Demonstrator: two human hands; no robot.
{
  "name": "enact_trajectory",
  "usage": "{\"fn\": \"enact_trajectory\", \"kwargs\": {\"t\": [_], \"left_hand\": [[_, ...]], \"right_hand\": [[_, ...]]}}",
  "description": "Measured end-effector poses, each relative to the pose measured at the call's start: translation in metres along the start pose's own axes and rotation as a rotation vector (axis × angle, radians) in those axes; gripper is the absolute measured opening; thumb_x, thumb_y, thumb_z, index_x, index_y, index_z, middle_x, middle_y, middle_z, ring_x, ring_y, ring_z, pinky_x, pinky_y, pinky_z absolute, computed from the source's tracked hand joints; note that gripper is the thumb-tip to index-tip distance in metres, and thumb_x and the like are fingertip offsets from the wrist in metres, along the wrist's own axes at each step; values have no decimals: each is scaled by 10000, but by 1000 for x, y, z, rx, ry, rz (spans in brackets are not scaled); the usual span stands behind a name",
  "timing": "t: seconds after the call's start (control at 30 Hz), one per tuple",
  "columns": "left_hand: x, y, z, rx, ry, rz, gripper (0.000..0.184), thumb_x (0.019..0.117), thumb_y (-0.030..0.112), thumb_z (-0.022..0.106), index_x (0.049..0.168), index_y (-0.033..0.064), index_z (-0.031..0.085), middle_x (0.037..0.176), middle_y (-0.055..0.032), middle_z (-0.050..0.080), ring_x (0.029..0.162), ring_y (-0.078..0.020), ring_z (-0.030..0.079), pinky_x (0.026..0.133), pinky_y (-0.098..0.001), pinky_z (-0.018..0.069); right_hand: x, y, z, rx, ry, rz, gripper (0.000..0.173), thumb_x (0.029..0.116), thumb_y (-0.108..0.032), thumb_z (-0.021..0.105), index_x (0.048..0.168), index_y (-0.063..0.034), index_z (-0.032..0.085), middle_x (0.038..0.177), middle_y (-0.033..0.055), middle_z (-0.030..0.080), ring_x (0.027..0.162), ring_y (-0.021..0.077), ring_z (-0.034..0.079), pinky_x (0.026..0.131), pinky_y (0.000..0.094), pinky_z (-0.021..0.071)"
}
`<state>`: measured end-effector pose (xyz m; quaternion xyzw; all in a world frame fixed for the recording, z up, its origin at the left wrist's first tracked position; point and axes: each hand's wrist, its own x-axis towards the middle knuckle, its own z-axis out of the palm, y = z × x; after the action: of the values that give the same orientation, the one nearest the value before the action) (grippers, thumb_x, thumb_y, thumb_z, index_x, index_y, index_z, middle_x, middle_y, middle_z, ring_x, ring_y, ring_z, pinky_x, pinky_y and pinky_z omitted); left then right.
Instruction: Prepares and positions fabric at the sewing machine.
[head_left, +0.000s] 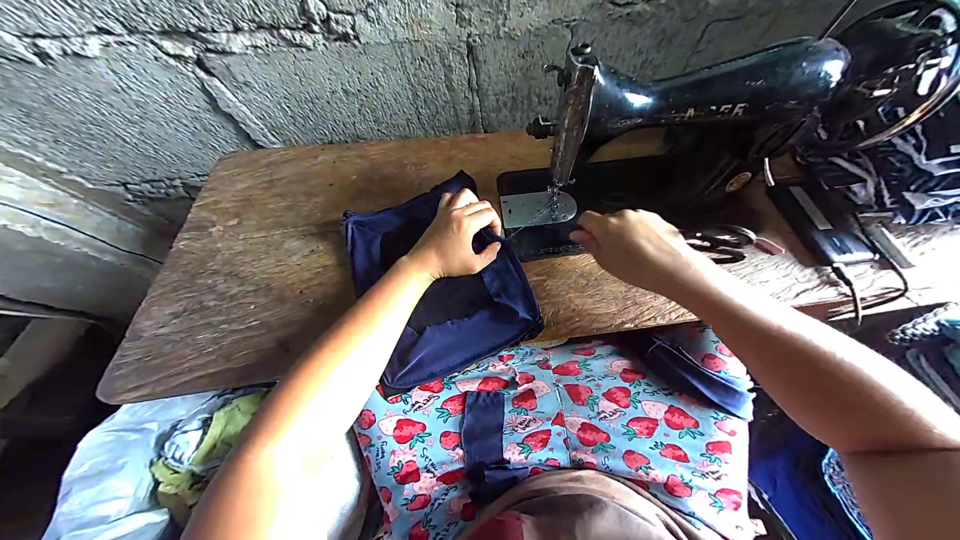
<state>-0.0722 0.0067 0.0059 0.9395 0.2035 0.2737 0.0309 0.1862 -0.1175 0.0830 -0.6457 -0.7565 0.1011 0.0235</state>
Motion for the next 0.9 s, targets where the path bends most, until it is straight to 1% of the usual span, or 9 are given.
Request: {"fn": "enact_trajectory", "kwargs": {"t": [0.07,0.13,0.23,0.33,0.4,0.63,0.83,0.9], "left_hand": [[-2,1,0,5,21,11,217,844,288,632,874,85,703,907,-95,706,995,-332,611,929,-533,383],[-2,1,0,12,39,21,221,850,290,632,860,82,708,897,-95,714,994,-333,622,932,-531,392],[-3,1,1,24,72,42,207,844,280,650,849,88,725,895,-83,724,984,-318,625,924,-505,398],[-3,2,0,39,87,47,192,841,270,660,830,87,718,880,-86,721,968,-317,626,913,-496,403],[-3,3,0,39,88,49,186,842,262,660,830,86,720,884,-88,723,967,-314,629,913,-496,406],[-3,3,0,32,79,46,191,845,259,657,835,81,723,880,-91,721,968,-322,629,905,-494,412],[-3,3,-1,15,72,49,173,839,245,673,845,83,732,879,-86,724,957,-315,628,896,-486,413],[-3,3,-2,14,59,50,189,844,261,655,844,86,725,876,-88,718,952,-314,626,894,-485,414]], "right_hand": [[5,-18,3,-61,-27,-7,366,1106,-329,462,1078,-12,644,876,220,676,900,445,690,739,597,530],[12,-33,3,-97,-57,-5,351,1098,-293,492,1093,23,644,923,243,678,939,454,689,774,591,540],[21,-53,2,-139,-122,40,361,1103,-285,478,1142,44,622,1001,257,674,1007,451,683,809,580,544],[26,-67,1,-143,-145,46,360,1106,-259,468,1127,66,622,1039,266,674,1038,449,681,817,571,547],[28,-74,1,-146,-171,52,374,1113,-256,447,1138,76,616,1055,276,669,1048,457,676,817,572,545],[34,-79,12,-166,-189,64,391,1122,-285,412,1132,53,610,1040,263,667,1034,451,679,778,570,548],[34,-75,15,-180,-188,56,425,1131,-296,370,1138,54,613,1042,267,672,1043,454,676,789,572,538],[29,-72,14,-168,-192,81,427,1132,-302,361,1141,45,610,1039,263,672,1048,451,675,797,570,535]]}}
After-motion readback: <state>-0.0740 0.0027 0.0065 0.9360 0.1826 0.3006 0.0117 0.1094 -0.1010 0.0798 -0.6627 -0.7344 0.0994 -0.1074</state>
